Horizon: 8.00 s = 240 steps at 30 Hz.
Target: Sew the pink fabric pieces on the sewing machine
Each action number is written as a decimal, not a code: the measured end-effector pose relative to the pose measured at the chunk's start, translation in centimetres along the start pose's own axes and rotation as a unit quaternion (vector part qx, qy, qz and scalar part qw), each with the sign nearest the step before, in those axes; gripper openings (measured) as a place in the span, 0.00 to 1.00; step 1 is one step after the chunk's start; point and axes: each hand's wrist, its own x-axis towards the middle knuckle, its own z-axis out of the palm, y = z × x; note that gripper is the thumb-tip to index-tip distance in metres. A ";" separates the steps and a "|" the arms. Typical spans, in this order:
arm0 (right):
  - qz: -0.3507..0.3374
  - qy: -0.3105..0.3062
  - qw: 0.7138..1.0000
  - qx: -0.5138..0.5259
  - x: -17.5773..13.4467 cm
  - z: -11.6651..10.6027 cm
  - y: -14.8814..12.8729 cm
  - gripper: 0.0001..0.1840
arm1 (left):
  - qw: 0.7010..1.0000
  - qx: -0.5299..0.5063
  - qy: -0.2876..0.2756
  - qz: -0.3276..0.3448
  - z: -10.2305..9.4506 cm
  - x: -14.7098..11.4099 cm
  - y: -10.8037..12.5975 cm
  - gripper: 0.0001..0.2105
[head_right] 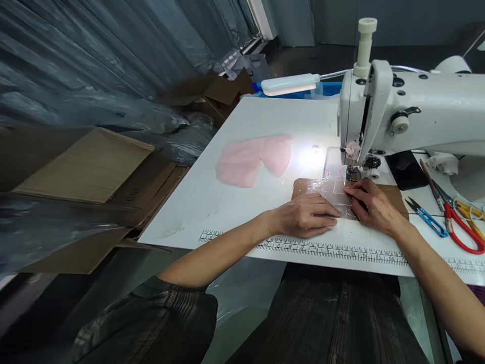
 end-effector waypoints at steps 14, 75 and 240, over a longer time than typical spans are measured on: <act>-0.016 -0.031 0.999 -0.030 -0.1 0.5 0.2 0.22 | 0.999 -0.003 0.045 -0.006 0.4 -0.4 0.2 0.08; 0.019 -0.031 0.998 0.050 0.0 -1.5 -0.5 0.21 | 0.995 0.077 0.055 0.013 0.4 -0.1 -0.5 0.11; 0.187 -0.139 0.965 0.121 1.5 -3.8 1.6 0.17 | 0.993 0.103 -0.047 -0.035 -1.5 2.6 -4.0 0.12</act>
